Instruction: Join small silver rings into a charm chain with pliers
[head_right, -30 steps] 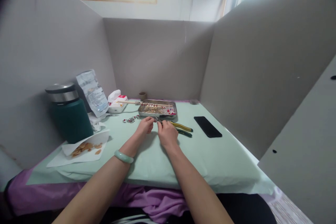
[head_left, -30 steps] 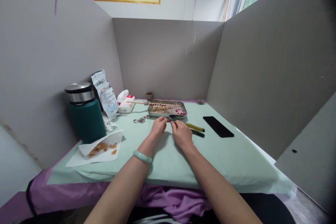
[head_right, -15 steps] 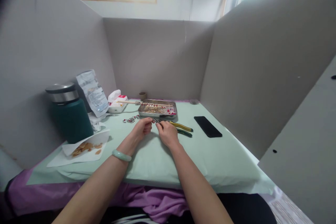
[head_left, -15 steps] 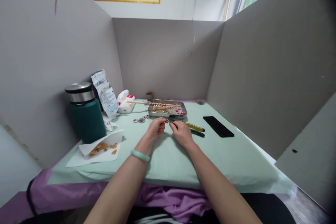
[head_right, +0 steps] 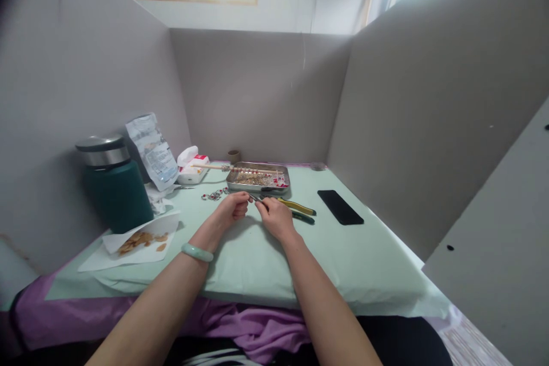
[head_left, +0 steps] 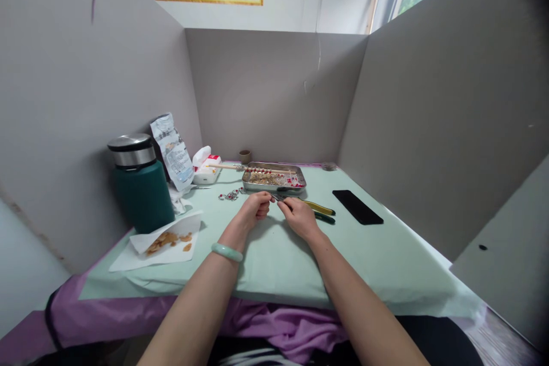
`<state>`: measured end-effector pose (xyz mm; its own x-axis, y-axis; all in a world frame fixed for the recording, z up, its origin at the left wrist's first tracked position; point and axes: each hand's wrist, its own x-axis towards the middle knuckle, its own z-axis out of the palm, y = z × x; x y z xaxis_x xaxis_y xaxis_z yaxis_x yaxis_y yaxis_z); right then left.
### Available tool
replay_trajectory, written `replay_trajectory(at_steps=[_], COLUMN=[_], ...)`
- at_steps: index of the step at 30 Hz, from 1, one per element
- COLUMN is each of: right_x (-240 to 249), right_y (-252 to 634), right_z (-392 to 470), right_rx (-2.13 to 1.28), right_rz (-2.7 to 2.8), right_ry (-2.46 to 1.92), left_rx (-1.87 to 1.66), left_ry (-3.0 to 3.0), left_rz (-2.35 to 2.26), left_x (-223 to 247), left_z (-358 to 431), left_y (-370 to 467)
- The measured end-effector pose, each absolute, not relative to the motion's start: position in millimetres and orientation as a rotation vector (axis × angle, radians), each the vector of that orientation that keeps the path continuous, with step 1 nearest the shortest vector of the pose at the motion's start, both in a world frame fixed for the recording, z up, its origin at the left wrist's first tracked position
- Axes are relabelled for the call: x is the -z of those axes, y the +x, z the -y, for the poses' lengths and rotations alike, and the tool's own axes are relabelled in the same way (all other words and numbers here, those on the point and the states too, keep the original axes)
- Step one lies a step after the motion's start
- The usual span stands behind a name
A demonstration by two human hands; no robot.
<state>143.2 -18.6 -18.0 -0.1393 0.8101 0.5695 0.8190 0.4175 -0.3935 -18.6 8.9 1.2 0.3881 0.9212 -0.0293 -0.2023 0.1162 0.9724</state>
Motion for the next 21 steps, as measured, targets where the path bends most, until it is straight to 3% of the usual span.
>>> replay_trajectory(at_steps=[21], right_x=[15.7], right_y=[143.4], right_z=[19.6], right_rx=[-0.013], right_rz=[1.919], right_ry=[-1.314], left_rx=[-0.941], left_ry=[1.103], left_rz=[-0.679], left_x=[-2.2], left_z=[-8.7], left_y=[-22.7])
